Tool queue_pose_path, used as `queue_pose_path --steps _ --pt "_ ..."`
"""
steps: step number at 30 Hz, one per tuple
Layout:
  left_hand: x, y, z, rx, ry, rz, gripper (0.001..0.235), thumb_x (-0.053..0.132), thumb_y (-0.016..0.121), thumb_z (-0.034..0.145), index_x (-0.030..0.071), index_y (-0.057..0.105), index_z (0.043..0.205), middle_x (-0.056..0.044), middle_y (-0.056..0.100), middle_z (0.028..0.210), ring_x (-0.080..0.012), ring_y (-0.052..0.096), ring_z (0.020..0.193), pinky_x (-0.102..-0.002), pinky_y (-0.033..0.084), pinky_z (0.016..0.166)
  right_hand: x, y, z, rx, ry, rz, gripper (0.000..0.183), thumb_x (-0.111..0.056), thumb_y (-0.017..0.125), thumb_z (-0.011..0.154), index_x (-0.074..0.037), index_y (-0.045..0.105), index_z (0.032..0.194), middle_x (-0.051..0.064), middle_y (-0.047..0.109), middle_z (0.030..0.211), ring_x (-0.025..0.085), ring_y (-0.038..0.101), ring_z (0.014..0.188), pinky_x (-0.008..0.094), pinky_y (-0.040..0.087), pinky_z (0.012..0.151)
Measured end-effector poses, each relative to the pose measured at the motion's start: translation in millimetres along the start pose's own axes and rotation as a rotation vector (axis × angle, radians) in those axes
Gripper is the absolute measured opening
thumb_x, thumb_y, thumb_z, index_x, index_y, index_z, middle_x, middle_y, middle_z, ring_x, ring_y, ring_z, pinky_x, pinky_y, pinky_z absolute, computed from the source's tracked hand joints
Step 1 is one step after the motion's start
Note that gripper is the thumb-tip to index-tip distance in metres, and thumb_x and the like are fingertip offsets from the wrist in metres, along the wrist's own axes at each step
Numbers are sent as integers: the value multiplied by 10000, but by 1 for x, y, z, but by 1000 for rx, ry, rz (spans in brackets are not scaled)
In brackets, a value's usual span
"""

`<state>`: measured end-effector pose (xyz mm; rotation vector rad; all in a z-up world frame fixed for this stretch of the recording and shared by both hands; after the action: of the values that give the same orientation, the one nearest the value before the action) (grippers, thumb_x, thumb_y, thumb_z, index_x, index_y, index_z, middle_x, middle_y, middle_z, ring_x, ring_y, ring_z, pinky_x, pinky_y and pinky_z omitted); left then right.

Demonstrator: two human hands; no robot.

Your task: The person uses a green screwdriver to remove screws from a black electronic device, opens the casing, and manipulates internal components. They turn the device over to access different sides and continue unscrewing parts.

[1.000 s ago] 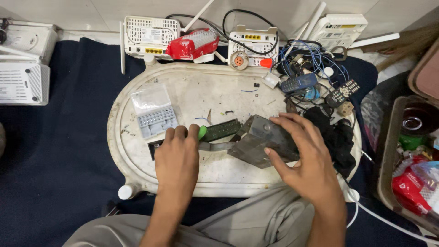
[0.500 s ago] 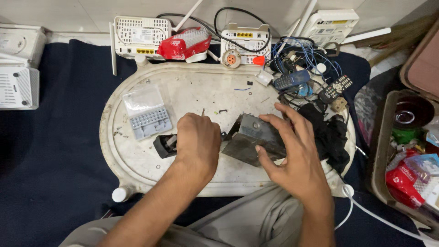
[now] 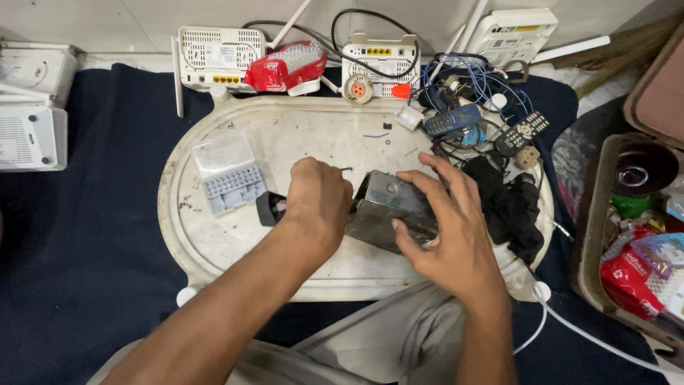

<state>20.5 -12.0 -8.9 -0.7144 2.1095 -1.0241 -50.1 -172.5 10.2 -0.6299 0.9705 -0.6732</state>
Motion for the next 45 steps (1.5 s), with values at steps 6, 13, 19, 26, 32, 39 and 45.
queue_pose_path --steps 6,13,19,26,32,39,45 --pt "-3 -4 13 45 31 30 158 291 711 887 213 780 1006 10 756 993 -197 717 980 -331 491 706 4 0 1 -13 -3 5 604 -162 837 708 -106 635 1274 165 531 1434 413 505 1307 486 427 1088" --pt "-16 -9 19 1 119 -15 232 386 717 891 210 774 1033 -10 757 1030 -202 712 1018 -343 492 792 5 1 2 0 14 1 584 -162 823 736 -88 633 1284 155 557 1414 401 528 1292 479 445 1080" --pt "-30 -12 23 -55 105 -49 365 409 876 741 190 787 1019 -28 765 1012 -210 708 1021 -334 486 848 7 4 5 6 31 -31 580 -169 826 725 -88 644 1270 159 556 1403 400 533 1273 482 454 1059" --pt "-49 -15 40 -182 11 -273 560 440 951 631 152 787 1083 -62 772 1096 -245 731 1045 -379 524 888 7 5 4 8 28 -37 580 -172 823 731 -82 639 1273 158 558 1397 401 535 1275 486 454 1061" --pt "-63 -5 54 -314 -132 -450 626 415 972 596 159 790 1138 -59 779 1134 -261 753 1042 -405 566 882 -1 2 7 41 -1 -91 583 -232 851 725 -98 641 1252 157 548 1389 399 501 1307 496 433 1084" --pt "-50 -6 73 -323 -192 -450 516 428 924 700 176 803 1133 -23 792 1117 -223 745 1055 -391 529 881 -29 10 3 116 -67 -357 657 -435 843 779 -118 618 1308 202 516 1408 417 423 1380 579 327 1120" --pt "-31 -6 88 -354 -144 -412 331 332 903 752 259 833 1068 7 787 1111 -186 738 1021 -363 533 807 -59 52 -2 252 41 -263 978 -539 848 725 74 462 1382 230 520 1363 453 397 1365 621 287 1137"
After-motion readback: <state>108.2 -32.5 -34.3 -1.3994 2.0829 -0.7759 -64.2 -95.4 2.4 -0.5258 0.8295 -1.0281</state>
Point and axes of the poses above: each hand's wrist, its own z-axis towards the middle knuckle, its own y-axis out of the palm, x = y × z, the point moved 2 cm from there along z, towards the middle knuckle
